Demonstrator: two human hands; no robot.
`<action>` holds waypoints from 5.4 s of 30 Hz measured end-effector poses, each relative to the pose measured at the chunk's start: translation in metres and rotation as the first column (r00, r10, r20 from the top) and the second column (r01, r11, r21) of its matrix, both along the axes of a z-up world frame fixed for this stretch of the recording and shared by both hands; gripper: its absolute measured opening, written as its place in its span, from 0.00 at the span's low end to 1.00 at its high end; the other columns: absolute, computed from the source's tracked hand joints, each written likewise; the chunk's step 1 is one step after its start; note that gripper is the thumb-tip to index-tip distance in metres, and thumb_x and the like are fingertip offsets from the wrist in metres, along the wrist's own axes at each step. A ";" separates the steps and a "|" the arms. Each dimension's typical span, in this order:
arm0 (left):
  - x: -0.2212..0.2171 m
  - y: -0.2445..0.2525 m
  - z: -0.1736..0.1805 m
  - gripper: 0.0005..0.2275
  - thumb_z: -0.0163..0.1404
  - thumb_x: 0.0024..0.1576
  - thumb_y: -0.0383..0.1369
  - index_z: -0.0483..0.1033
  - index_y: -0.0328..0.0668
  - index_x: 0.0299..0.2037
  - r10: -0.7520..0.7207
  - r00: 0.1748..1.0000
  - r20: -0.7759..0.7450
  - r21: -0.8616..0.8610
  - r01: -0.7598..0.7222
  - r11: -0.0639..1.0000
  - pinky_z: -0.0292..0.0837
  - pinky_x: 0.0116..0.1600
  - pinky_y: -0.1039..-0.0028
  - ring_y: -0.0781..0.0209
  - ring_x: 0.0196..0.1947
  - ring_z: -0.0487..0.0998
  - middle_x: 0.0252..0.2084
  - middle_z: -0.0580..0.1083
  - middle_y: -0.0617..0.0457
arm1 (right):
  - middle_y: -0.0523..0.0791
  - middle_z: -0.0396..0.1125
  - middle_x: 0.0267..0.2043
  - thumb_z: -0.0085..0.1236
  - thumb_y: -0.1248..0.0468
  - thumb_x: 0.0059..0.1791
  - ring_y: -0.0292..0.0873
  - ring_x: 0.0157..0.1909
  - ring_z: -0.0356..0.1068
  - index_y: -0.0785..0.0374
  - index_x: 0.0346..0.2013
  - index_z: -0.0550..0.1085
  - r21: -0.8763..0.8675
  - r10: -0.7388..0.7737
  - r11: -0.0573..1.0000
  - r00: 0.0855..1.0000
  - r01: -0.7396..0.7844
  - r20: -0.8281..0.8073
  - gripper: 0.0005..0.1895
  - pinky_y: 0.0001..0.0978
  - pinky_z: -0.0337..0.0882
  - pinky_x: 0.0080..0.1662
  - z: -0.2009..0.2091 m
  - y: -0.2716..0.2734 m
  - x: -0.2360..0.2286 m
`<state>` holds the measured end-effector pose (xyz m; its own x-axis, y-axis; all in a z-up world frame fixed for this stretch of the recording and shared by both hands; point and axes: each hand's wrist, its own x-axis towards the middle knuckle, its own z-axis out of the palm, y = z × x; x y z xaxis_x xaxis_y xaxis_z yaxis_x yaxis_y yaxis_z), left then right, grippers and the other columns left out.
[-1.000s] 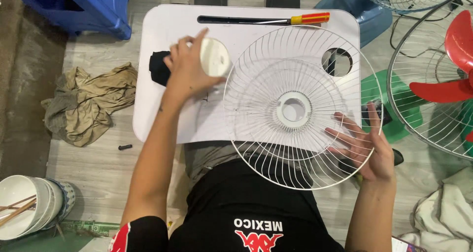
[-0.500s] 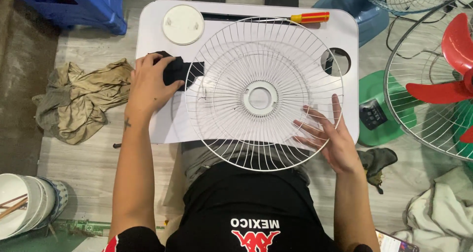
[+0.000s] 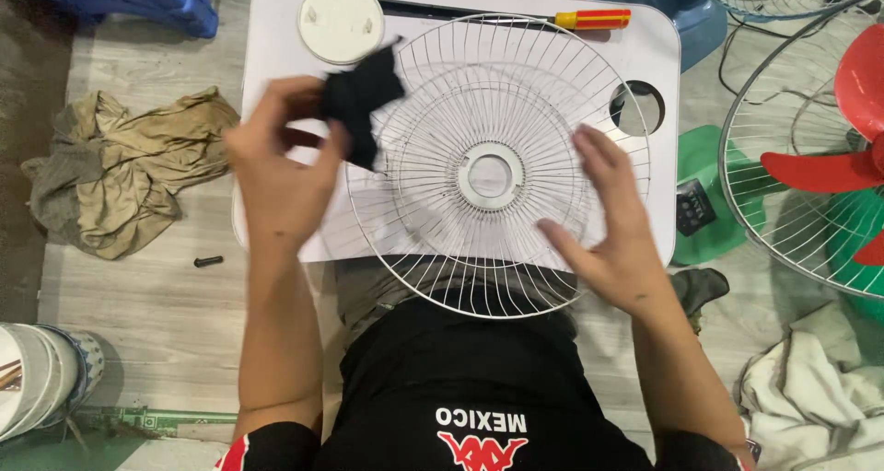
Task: Cleaning a metal fan grill using a cloth
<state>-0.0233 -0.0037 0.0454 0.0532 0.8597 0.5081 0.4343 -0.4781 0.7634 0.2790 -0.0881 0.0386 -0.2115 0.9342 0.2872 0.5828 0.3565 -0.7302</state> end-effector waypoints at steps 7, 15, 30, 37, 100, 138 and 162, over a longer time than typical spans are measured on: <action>0.051 -0.012 -0.008 0.09 0.59 0.46 0.25 0.81 0.29 0.37 -0.316 0.948 0.045 -0.264 0.317 0.911 0.70 0.26 0.82 0.66 0.19 0.77 0.30 0.82 0.47 | 0.50 0.72 0.53 0.64 0.78 0.38 0.48 0.49 0.74 0.66 0.60 0.68 0.075 0.214 0.973 0.975 -0.218 0.056 0.35 0.36 0.74 0.50 0.008 0.065 -0.048; -0.001 -0.011 -0.090 0.35 0.48 0.51 0.28 0.49 0.37 0.72 -0.066 0.895 0.442 -0.359 0.243 0.901 0.55 0.72 0.40 0.33 0.74 0.56 0.74 0.56 0.32 | 0.55 0.61 0.56 0.64 0.75 0.45 0.51 0.32 0.73 0.60 0.63 0.67 0.309 -0.094 0.948 0.863 -0.074 0.497 0.32 0.43 0.79 0.37 -0.046 0.160 -0.030; 0.009 -0.020 -0.145 0.41 0.37 0.41 0.15 0.50 0.30 0.74 -0.115 0.703 0.702 -0.267 0.408 0.873 0.58 0.73 0.57 0.46 0.74 0.54 0.75 0.56 0.36 | 0.59 0.69 0.57 0.50 0.75 0.50 0.58 0.57 0.73 0.72 0.60 0.70 0.101 0.445 0.837 0.777 -0.538 0.446 0.22 0.45 0.74 0.56 -0.077 0.096 -0.100; 0.014 -0.017 -0.139 0.40 0.37 0.42 0.15 0.51 0.30 0.74 -0.124 0.730 0.672 -0.261 0.390 0.883 0.58 0.73 0.60 0.47 0.73 0.57 0.74 0.57 0.37 | 0.56 0.50 0.75 0.59 0.60 0.50 0.61 0.75 0.52 0.63 0.74 0.57 -0.016 0.310 0.906 0.634 -0.424 0.708 0.39 0.54 0.52 0.71 -0.100 0.131 -0.063; 0.006 -0.008 -0.151 0.37 0.40 0.39 0.19 0.63 0.27 0.68 -0.090 0.723 0.685 -0.271 0.368 0.890 0.68 0.65 0.60 0.47 0.62 0.70 0.66 0.68 0.36 | 0.46 0.71 0.60 0.49 0.71 0.51 0.49 0.55 0.75 0.61 0.61 0.72 0.345 0.121 0.863 0.815 -0.369 0.567 0.22 0.41 0.76 0.49 -0.099 0.150 -0.050; 0.007 -0.003 -0.118 0.37 0.37 0.38 0.16 0.64 0.31 0.66 0.019 0.756 0.654 -0.425 0.346 0.836 0.74 0.61 0.69 0.51 0.62 0.74 0.64 0.72 0.43 | 0.53 0.70 0.32 0.46 0.87 0.47 0.41 0.23 0.57 0.79 0.57 0.78 0.291 0.039 0.951 0.972 -0.107 0.231 0.25 0.31 0.58 0.28 0.033 0.110 0.010; 0.023 -0.038 -0.122 0.43 0.39 0.39 0.25 0.49 0.36 0.75 0.012 0.556 0.831 -0.275 0.392 0.878 0.67 0.69 0.58 0.48 0.62 0.68 0.67 0.60 0.38 | 0.61 0.70 0.59 0.47 0.74 0.51 0.59 0.62 0.70 0.74 0.58 0.72 0.096 0.444 0.760 0.622 -0.643 0.645 0.20 0.50 0.70 0.60 -0.079 0.028 -0.045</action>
